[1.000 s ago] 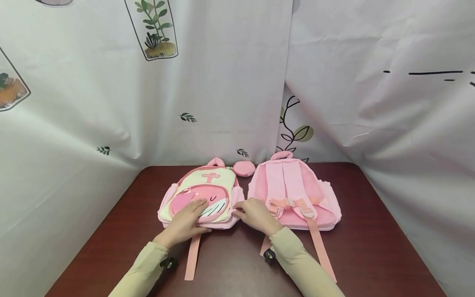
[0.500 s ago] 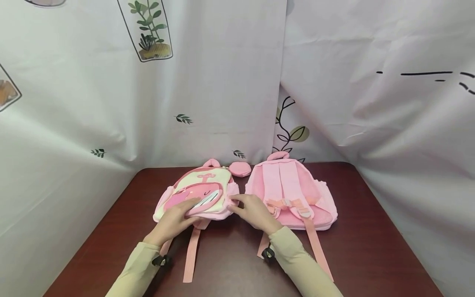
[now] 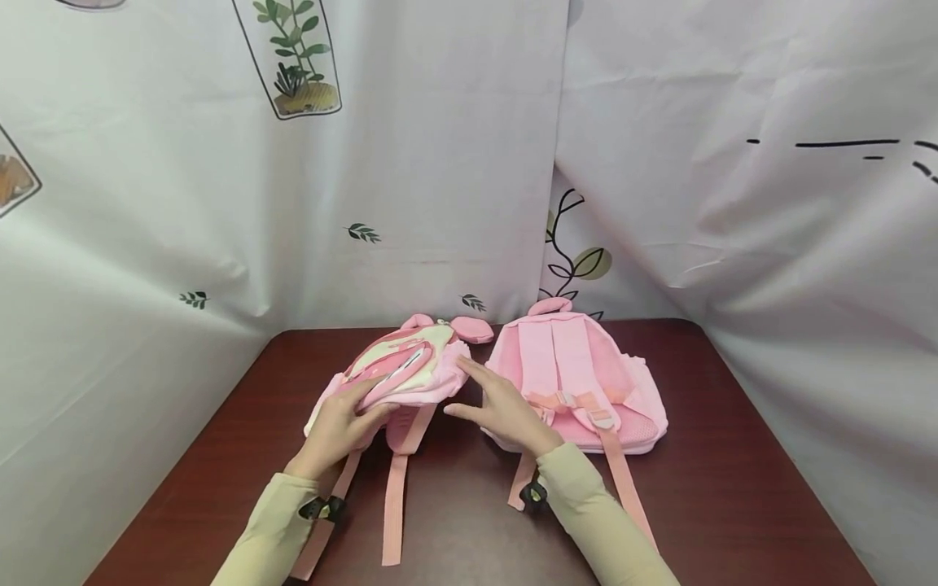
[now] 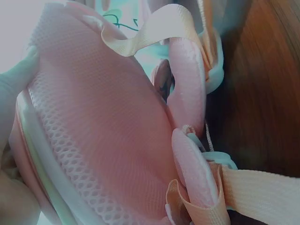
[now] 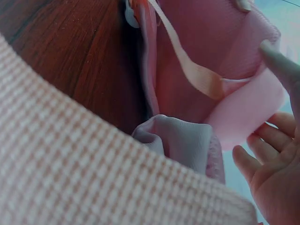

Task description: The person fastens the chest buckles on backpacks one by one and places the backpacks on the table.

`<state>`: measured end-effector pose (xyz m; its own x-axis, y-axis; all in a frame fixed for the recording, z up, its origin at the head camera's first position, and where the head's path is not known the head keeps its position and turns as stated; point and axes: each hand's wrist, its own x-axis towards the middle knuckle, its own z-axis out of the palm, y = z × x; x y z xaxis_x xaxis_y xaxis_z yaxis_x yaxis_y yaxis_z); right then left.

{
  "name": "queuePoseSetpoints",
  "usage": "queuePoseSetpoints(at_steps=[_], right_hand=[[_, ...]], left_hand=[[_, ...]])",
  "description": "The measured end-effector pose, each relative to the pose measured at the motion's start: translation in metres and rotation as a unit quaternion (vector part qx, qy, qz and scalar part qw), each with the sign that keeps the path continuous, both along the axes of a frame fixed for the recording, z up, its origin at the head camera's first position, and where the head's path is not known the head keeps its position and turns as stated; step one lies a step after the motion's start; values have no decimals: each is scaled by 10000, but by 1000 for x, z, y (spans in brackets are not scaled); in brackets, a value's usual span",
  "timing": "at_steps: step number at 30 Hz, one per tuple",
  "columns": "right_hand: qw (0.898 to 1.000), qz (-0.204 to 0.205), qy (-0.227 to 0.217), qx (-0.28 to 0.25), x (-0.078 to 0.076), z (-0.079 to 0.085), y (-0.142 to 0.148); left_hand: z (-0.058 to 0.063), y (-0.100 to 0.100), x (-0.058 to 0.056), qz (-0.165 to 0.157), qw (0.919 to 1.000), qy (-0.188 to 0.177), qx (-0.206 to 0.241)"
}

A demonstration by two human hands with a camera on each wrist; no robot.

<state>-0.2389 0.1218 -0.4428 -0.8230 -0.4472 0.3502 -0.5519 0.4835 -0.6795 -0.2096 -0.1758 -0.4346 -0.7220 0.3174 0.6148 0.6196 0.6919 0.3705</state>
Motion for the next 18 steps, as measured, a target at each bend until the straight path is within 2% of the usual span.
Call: queuePoseSetpoints(at_steps=[11,18], right_hand=[[9972,-233,430,-570,-13,-2,-6],[9904,-513,806,-1000,-17,3,-12]], left_hand=[[8,5,3,-81,9987,384,332],[13,-1,6,-24,9988,-10,497]])
